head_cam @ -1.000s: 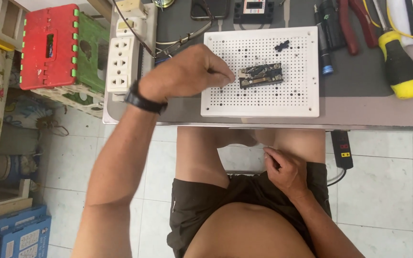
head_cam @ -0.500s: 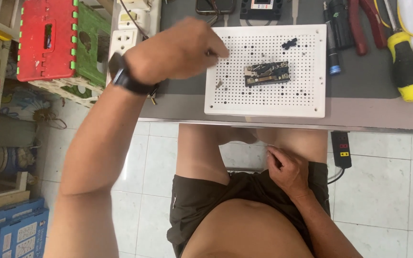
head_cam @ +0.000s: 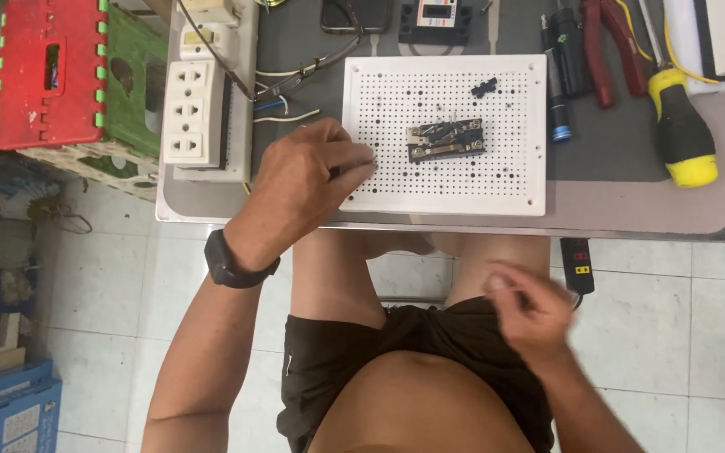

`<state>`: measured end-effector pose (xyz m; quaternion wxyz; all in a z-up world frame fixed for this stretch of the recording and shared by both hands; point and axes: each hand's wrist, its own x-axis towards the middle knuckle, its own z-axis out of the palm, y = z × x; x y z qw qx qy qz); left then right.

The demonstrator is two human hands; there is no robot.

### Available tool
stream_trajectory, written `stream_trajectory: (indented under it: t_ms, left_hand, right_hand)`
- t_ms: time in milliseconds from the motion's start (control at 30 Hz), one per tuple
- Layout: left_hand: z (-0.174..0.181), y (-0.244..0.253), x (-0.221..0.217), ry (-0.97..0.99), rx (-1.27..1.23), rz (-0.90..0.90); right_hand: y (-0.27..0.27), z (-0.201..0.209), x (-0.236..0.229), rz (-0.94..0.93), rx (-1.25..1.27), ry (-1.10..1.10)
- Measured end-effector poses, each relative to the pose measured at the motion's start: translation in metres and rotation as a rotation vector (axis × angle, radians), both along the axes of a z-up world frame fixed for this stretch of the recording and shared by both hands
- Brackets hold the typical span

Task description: The person disassembles a black electrical component using a screwdriver, removes internal parts, and places them on a white perforated board. They then reassemble the component and use a yellow-handled screwdriver to tighten screws.

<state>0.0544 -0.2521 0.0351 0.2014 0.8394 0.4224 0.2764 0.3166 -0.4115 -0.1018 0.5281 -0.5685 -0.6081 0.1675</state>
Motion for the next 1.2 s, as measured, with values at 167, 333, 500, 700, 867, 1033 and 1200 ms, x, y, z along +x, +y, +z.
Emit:
stream_trajectory:
  t_ms: [167,333,500,700,867,1033,1200]
  left_hand:
    - [-0.008,0.0,0.015,-0.02,0.236,-0.012]
    - [-0.019,0.009,0.031,0.058,0.318,-0.118]
    - [-0.035,0.024,0.033,0.087,0.18,-0.141]
    - [-0.02,0.024,0.032,0.076,0.046,-0.168]
    - [-0.015,0.022,0.035,0.049,0.085,-0.176]
    - [-0.012,0.023,0.046,-0.03,0.179,-0.157]
    - [0.0,0.03,0.06,-0.047,0.194,-0.248]
  right_hand:
    - [0.047,0.094,0.022,0.033,0.144,-0.229]
    - [0.111,0.118,0.014,0.263,0.223,-0.315]
    - [0.139,0.104,0.009,0.28,0.16,-0.5]
    - [0.146,0.104,0.013,0.395,0.144,-0.453]
    - [0.144,0.101,0.014,0.407,0.127,-0.357]
    - [0.144,0.098,0.014,0.371,0.14,-0.383]
    - [0.146,0.093,0.017,0.362,0.122,-0.391]
